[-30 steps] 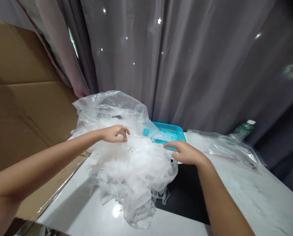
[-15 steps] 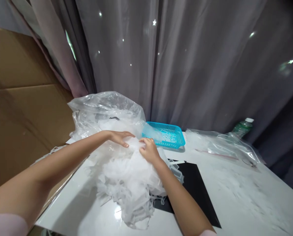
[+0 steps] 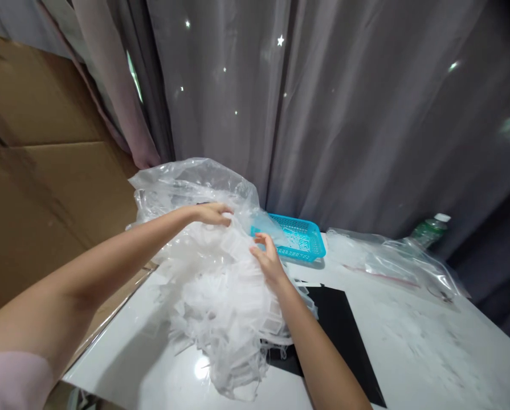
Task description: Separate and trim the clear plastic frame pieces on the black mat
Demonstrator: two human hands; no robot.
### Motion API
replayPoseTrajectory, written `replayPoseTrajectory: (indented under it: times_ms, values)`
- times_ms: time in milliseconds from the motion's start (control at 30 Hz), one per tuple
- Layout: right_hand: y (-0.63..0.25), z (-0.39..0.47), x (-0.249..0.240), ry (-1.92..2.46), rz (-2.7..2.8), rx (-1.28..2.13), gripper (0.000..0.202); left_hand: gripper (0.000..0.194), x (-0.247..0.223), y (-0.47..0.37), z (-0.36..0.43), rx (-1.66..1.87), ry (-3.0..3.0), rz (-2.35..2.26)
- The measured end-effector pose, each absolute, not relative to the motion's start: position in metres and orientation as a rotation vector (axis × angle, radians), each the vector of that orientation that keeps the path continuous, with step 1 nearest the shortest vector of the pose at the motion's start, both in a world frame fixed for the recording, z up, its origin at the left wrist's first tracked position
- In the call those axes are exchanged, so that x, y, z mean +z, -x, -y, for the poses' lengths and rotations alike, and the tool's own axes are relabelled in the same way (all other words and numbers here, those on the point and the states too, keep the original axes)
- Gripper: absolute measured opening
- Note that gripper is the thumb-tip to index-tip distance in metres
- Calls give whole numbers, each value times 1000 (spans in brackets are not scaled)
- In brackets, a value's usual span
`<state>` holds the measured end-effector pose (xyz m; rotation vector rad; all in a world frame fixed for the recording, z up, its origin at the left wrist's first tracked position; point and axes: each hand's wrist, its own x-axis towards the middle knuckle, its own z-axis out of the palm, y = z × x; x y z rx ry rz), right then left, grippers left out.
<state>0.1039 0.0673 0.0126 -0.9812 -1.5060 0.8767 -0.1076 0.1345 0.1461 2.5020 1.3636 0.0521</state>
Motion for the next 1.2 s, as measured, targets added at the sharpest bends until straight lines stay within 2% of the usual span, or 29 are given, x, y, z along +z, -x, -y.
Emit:
replayPoseTrajectory:
  times_ms: [67,133,200,267,367,433,533,600,700,800,867,900,1067,1100,1133,1200]
  values:
    - [-97,-67,14,1039,1555,993,67,39,161,97,-128,110,-2536,-1331]
    - [-94,-66,17,1041,1629,1045,70,38,168,82,-114,144,-2575,-1267]
    - [-100,-64,24,970,1715,1093,49,43,167,70,-98,67,-2573,-1150]
    - [-116,-62,33,881,1804,1163,25,59,163,66,-87,-131,-2478,-993]
    - [-150,-58,51,838,2068,1309,14,83,159,80,-89,-320,-2282,-926]
    - [-169,-54,61,979,2266,1259,14,77,157,96,-101,-271,-2298,-1097]
    - [-182,-44,72,1274,2345,878,15,63,146,114,-119,-202,-2418,-1386]
    - [-182,-37,78,1328,2346,654,25,64,131,116,-123,-241,-2458,-1437]
    - [-173,-30,84,1098,2394,598,48,60,104,109,-121,-292,-2507,-1429]
    - [-155,-34,78,983,2252,624,45,33,92,105,-116,-279,-2556,-1381]
    - [-140,-40,65,1127,2113,621,43,10,97,106,-116,-255,-2572,-1325]
    - [-132,-44,57,1207,2072,630,46,7,103,108,-116,-238,-2574,-1288]
    - [-96,-55,24,1315,1944,732,82,25,141,99,-105,-14,-2596,-1051]
    - [-91,-56,22,1283,1908,748,83,26,147,92,-101,30,-2603,-1003]
    - [-88,-57,20,1223,1868,771,77,28,151,83,-96,60,-2608,-958]
    - [-88,-60,21,1064,1798,851,50,29,154,67,-90,73,-2611,-884]
